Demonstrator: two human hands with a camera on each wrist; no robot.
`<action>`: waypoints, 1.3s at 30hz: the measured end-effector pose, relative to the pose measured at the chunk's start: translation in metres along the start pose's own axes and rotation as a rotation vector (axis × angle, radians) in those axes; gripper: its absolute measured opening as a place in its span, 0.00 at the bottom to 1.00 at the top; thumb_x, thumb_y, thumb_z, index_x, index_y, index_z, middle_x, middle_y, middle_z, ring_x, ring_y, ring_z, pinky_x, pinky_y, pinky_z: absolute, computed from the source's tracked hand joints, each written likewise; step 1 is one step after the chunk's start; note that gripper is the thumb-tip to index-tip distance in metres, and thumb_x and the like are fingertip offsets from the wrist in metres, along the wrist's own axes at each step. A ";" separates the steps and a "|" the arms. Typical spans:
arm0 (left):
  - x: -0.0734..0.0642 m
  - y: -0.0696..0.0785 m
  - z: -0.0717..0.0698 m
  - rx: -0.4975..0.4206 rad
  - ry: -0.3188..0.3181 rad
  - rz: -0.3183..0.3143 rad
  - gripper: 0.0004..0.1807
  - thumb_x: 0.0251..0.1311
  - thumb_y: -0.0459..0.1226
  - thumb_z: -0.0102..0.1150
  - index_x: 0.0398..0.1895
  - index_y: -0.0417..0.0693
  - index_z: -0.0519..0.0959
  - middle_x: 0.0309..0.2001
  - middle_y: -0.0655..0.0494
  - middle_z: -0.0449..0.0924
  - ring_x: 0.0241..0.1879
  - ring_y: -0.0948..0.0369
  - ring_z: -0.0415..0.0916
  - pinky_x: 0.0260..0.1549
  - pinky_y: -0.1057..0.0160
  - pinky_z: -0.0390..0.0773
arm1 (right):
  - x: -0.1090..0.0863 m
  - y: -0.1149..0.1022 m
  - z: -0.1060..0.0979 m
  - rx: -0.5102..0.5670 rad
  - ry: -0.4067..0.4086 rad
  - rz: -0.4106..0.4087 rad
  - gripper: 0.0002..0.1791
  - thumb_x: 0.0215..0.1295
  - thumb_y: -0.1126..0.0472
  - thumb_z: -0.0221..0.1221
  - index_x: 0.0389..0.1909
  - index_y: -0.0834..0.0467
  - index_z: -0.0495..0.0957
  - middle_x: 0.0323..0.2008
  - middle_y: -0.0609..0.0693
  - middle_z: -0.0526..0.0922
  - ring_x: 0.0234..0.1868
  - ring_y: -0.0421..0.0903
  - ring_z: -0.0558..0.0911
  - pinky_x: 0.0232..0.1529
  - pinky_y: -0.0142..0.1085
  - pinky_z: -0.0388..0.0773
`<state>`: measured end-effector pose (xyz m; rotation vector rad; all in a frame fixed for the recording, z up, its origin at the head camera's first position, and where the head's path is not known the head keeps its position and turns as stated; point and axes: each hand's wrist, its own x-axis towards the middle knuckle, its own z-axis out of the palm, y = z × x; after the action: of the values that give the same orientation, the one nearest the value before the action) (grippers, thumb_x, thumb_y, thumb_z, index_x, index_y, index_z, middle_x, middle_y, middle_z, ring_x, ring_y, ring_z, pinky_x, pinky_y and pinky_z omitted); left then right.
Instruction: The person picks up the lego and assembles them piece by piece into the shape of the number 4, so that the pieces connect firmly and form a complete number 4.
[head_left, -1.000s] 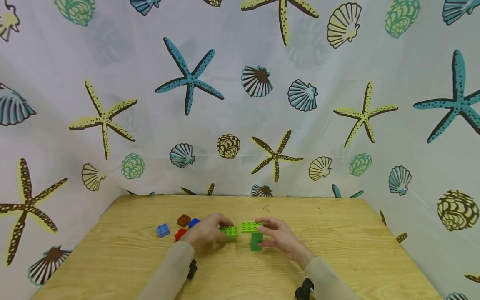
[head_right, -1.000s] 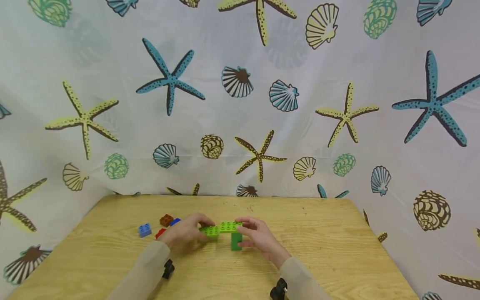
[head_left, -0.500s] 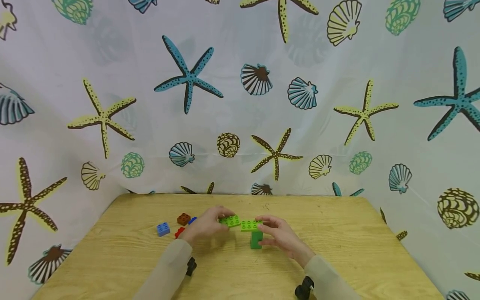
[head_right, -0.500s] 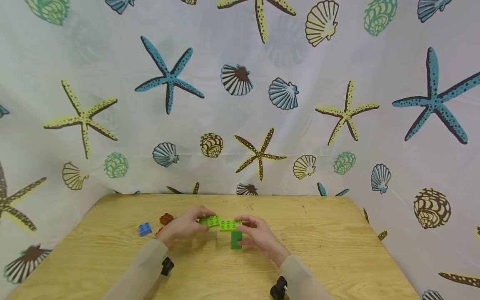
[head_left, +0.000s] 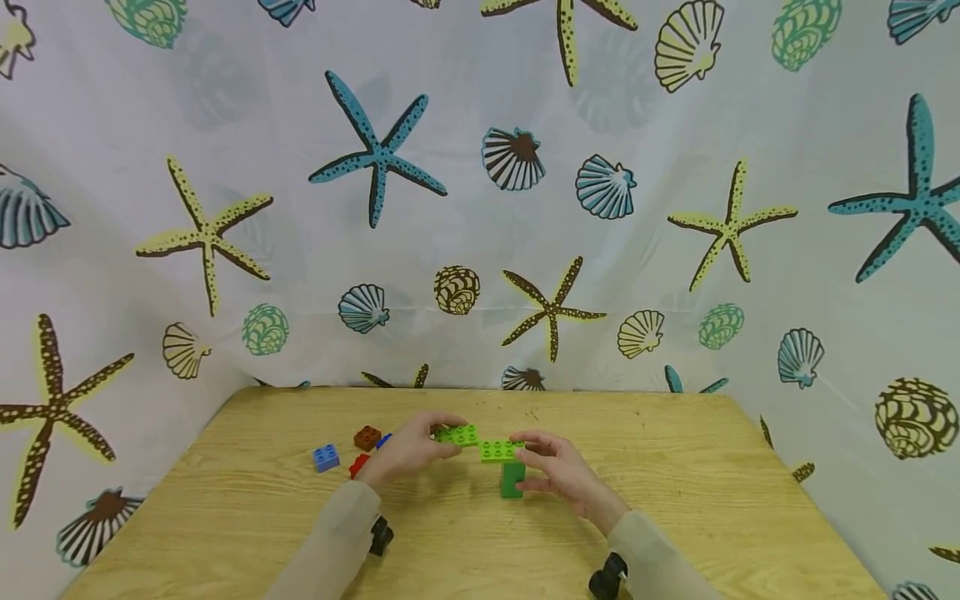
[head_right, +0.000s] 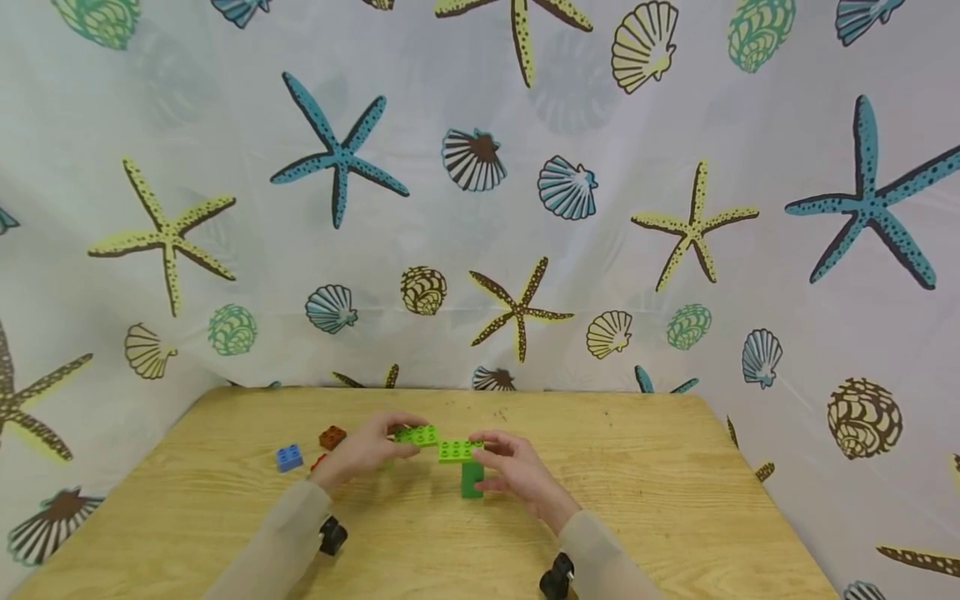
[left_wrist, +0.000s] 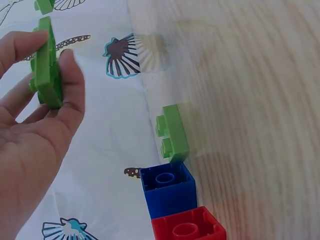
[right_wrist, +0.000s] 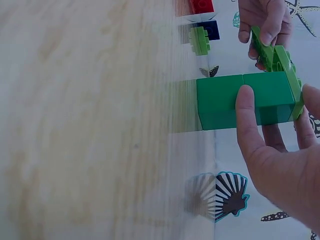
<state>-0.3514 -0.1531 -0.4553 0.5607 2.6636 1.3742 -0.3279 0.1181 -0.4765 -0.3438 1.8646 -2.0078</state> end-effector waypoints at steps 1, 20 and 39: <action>0.000 0.000 0.000 -0.016 0.010 0.000 0.21 0.61 0.37 0.65 0.59 0.52 0.79 0.57 0.54 0.78 0.52 0.56 0.74 0.48 0.54 0.77 | 0.000 0.000 0.000 -0.002 -0.001 -0.002 0.29 0.69 0.54 0.59 0.66 0.63 0.68 0.55 0.55 0.70 0.51 0.47 0.77 0.49 0.45 0.82; -0.003 0.014 0.018 -0.025 0.022 0.118 0.24 0.62 0.41 0.63 0.62 0.49 0.77 0.59 0.53 0.79 0.50 0.59 0.76 0.49 0.57 0.78 | 0.001 0.000 -0.001 -0.009 -0.003 0.007 0.25 0.70 0.54 0.58 0.65 0.59 0.71 0.57 0.55 0.72 0.50 0.45 0.77 0.50 0.45 0.82; -0.003 0.018 0.023 -0.057 -0.047 0.115 0.21 0.61 0.42 0.66 0.57 0.55 0.80 0.55 0.52 0.79 0.41 0.59 0.75 0.39 0.62 0.78 | 0.001 0.000 -0.001 -0.009 0.000 0.009 0.28 0.70 0.54 0.59 0.66 0.61 0.69 0.58 0.56 0.73 0.50 0.45 0.78 0.50 0.45 0.82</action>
<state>-0.3381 -0.1271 -0.4543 0.7410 2.5835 1.4416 -0.3286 0.1184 -0.4767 -0.3374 1.8719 -1.9939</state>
